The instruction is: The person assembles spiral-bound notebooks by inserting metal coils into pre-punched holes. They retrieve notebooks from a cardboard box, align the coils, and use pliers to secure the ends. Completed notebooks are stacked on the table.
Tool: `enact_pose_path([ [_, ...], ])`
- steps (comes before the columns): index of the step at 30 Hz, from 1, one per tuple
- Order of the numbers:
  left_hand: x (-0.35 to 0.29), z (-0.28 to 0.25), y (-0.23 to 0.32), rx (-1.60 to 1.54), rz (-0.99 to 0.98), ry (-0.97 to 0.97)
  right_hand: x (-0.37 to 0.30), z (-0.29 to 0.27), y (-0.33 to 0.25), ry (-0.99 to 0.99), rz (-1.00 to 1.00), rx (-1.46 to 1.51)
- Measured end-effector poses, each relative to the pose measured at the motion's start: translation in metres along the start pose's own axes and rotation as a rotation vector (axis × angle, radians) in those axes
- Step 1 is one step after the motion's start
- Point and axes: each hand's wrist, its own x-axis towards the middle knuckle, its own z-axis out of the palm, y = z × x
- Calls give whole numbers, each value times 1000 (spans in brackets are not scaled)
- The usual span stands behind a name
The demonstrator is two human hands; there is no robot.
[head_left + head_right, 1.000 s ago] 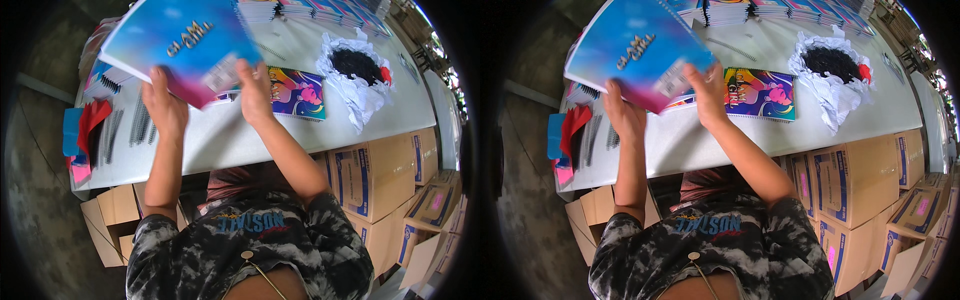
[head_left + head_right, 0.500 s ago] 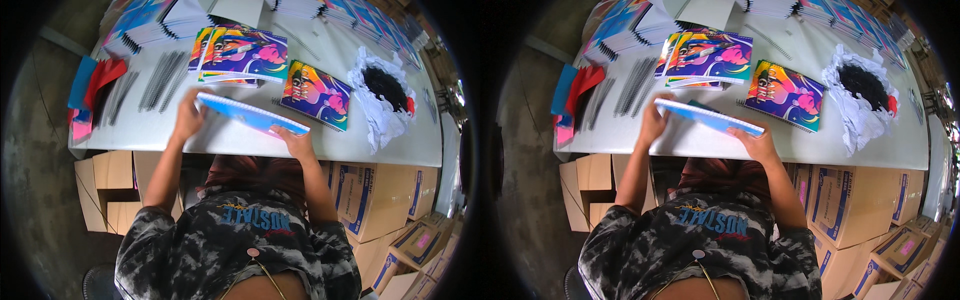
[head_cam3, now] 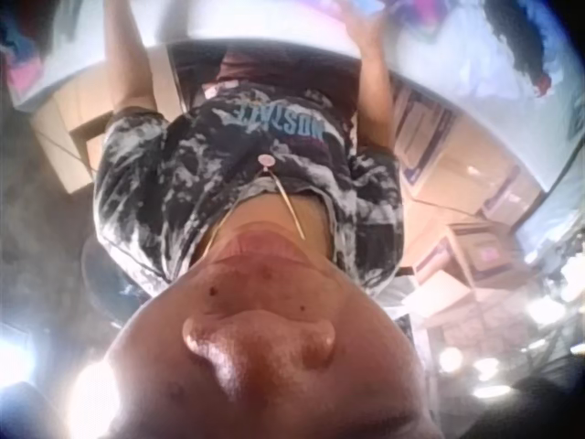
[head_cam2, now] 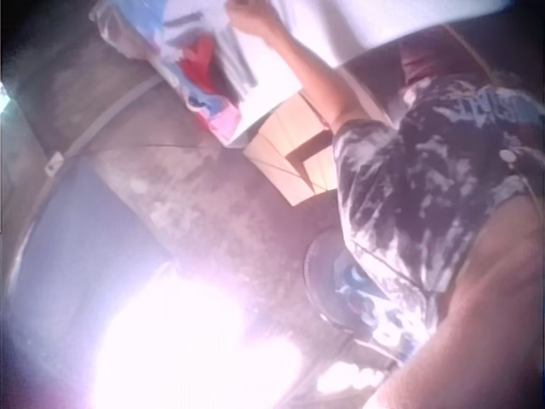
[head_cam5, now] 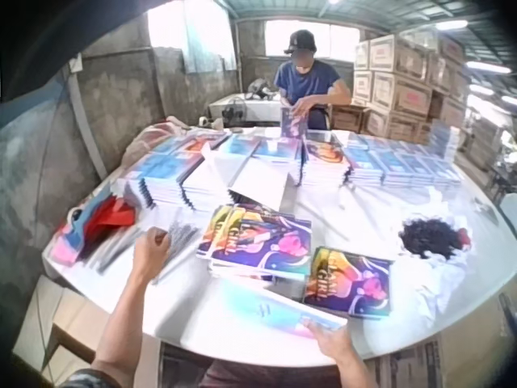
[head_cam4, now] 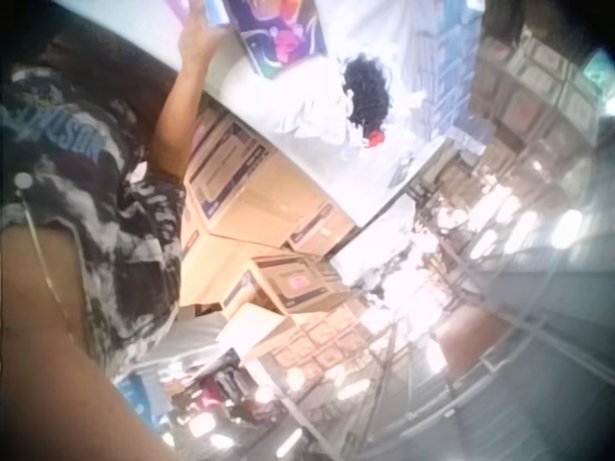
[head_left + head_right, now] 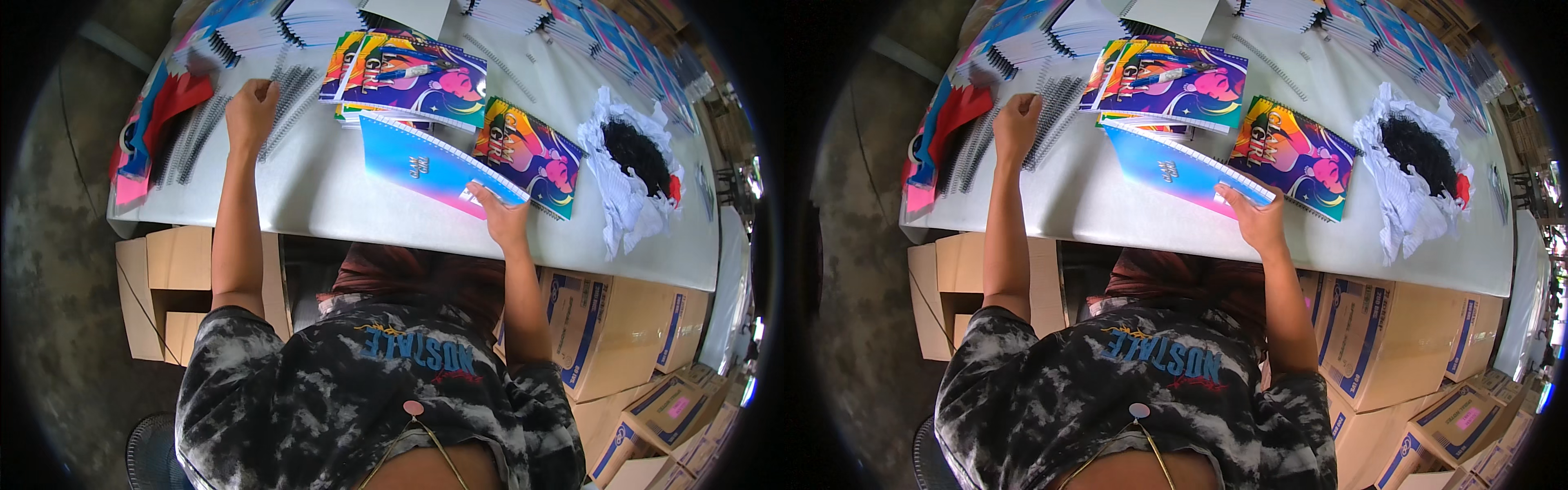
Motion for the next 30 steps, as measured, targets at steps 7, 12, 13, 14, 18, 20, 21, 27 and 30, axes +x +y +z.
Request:
enact_pose_path([
  [7, -54, -18, 67, -799, 62, -476, -2, -2, 0, -11, 0, 16],
  [12, -86, -7, 80, -677, 70, -719, -4, 5, -5, 25, -65, 47],
  [13, -88, 1, 74, -675, 146, -782, -5, 6, -9, 34, -74, 29],
  [14, -90, 11, 70, -619, 214, -754, -5, 4, -8, 16, -56, 39],
  [18, -105, 43, 51, -421, 264, -742, -8, -5, 5, -67, 2, -5],
  [20, -108, 51, 43, -381, 282, -708, -6, -3, -1, -80, -17, -8],
  [21, -108, 49, 44, -314, 292, -717, -3, 3, -14, -76, -38, 26],
  [27, -87, 10, 64, -457, 189, -560, 4, -3, -11, -92, -144, -71],
  [30, -75, -1, 66, -644, 225, -552, 6, -1, -12, -72, -182, -92],
])
